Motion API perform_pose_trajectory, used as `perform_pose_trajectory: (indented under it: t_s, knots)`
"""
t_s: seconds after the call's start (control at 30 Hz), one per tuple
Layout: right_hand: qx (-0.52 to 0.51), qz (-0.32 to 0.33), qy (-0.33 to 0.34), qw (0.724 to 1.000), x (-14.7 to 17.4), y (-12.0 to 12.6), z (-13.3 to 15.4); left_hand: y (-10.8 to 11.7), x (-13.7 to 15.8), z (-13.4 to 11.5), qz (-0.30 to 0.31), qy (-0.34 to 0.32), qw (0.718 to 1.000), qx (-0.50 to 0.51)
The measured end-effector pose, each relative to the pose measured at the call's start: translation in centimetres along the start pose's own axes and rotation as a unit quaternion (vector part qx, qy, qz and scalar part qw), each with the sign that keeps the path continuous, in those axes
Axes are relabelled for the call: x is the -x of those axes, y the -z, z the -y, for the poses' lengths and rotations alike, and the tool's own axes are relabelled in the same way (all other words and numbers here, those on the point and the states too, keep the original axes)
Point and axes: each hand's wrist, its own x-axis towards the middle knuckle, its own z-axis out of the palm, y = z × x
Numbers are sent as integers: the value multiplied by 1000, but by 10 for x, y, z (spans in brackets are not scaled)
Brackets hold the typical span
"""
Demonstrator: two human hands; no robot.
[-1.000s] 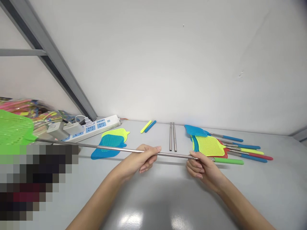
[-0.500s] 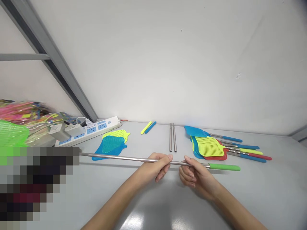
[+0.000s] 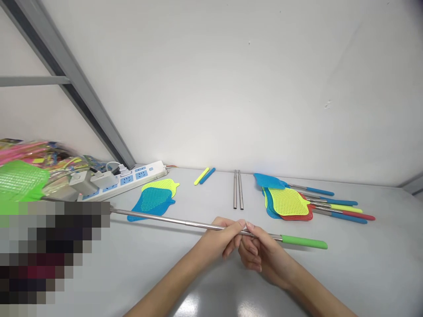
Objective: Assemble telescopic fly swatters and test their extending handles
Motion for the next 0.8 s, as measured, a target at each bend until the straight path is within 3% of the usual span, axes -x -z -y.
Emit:
perform_pose_trajectory:
  t_s: [0.23,0.4,0.8]
  knots:
    - [11,-14,-8,1000,-2,1,0,0,1,3,17,-20,999,46]
    - [50,-44,-1,998,-2,-1,1,6,2,0,38,24,993,110]
    - [5,-27,-5,1000,1,-4,6,14,12,-14,43,51,994,92]
